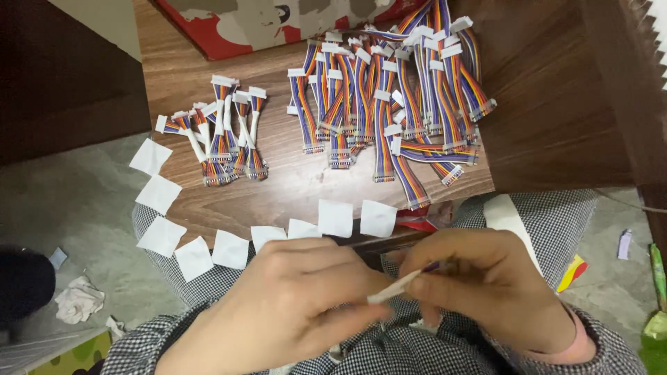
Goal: Peeling adhesive labels and sticking them onto ribbon cables
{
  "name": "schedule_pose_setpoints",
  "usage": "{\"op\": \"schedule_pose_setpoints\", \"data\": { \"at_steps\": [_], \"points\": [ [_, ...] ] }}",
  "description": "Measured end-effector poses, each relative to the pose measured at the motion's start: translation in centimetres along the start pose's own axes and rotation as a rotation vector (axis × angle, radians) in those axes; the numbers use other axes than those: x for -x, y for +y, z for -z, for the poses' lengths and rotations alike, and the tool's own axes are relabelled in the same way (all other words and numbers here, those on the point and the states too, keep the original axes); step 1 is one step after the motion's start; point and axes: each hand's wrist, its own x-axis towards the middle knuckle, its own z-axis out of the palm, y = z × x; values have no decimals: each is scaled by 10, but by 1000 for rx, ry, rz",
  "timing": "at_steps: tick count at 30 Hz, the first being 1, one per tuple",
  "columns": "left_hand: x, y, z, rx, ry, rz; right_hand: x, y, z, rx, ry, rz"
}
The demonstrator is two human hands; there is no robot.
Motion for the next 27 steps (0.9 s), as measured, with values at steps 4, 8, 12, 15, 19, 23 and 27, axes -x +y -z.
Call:
{"op": "schedule_pose_setpoints", "data": {
  "at_steps": [4,8,12,15,19,23,27],
  "points": [
    [2,1,-2,-72,94,29,-8,-21,-15,577,-135,261],
    [1,6,-1,-152,67,58,-3,-19,-20,750,24,401],
    [5,6,-3,-306,86,0,-2,-14,-21,712,56,275],
    [8,3,-2,-249,40,43,-9,-21,-29,891,-19,585],
    [7,5,-3,-278,50,41,-7,-21,-24,868,-17,582],
    [7,3,-5,-372,118,-49,-9,-19,-26,881,-36,529],
    [11,-5,-20,-474,175,-9,-7,-19,-29,1102,-12,650]
  ]
}}
